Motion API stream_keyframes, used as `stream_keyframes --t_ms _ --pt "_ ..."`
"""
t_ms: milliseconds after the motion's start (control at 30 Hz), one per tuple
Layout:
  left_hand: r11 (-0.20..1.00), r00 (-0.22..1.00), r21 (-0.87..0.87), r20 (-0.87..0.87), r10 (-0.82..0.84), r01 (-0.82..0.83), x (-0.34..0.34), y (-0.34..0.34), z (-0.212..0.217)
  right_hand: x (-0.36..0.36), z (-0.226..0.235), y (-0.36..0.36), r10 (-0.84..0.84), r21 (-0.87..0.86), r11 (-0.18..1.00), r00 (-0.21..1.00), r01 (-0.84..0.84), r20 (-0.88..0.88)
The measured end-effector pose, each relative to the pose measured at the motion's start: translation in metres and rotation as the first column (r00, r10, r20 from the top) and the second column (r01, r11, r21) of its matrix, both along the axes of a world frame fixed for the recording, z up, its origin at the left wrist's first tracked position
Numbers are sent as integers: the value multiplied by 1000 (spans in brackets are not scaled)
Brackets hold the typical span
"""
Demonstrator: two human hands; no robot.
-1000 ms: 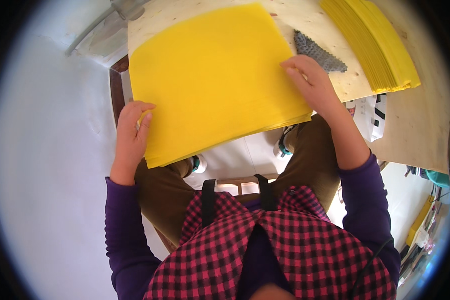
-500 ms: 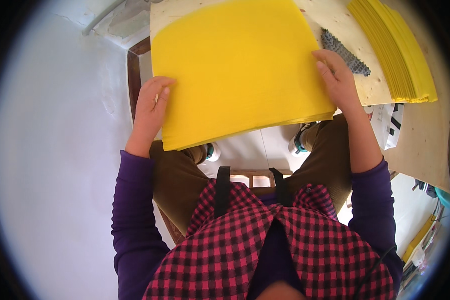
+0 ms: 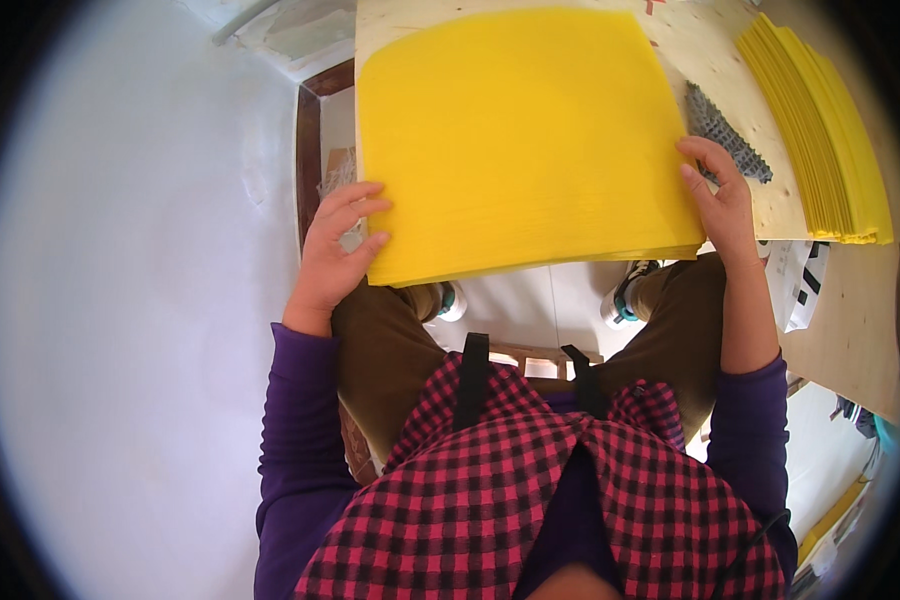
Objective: The person folds a stack of yellow foam sheets on a wooden table, aligning edges and pressing folds flat. They repeatedly fold and unfold the sheets, then stack the folded pieces on the table.
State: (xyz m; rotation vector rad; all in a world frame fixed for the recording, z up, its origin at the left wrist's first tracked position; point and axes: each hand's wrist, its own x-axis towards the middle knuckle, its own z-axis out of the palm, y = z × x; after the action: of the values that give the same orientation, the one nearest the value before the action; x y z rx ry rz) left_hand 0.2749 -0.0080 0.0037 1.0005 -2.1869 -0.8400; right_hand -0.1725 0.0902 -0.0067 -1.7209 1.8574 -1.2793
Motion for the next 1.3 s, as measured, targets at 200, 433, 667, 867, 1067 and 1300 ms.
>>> stream_keyframes --t_ms 200,433,667,867,1067,1300 --pt "999 1000 -26 -8 19 -19 0 2 -4 -2 -2 2 16 16 1000 1000 -17 22" --pt "994 999 -107 -10 31 -32 -2 5 -8 -8 -4 3 3 23 1000 1000 -3 15" --pt "996 998 -70 -34 49 -52 -2 5 -11 -12 -3 3 -151 50 989 928 143 341" --pt "998 998 -42 -44 46 -48 -3 8 -8 -13 7 6 -235 220 964 859 147 455" --pt "999 998 -18 -31 47 -47 -4 10 -4 -10 13 11 -268 321 939 852 126 449" --pt "999 998 19 -42 44 -43 -2 9 -6 -13 12 12 -277 310 940 856 146 436"
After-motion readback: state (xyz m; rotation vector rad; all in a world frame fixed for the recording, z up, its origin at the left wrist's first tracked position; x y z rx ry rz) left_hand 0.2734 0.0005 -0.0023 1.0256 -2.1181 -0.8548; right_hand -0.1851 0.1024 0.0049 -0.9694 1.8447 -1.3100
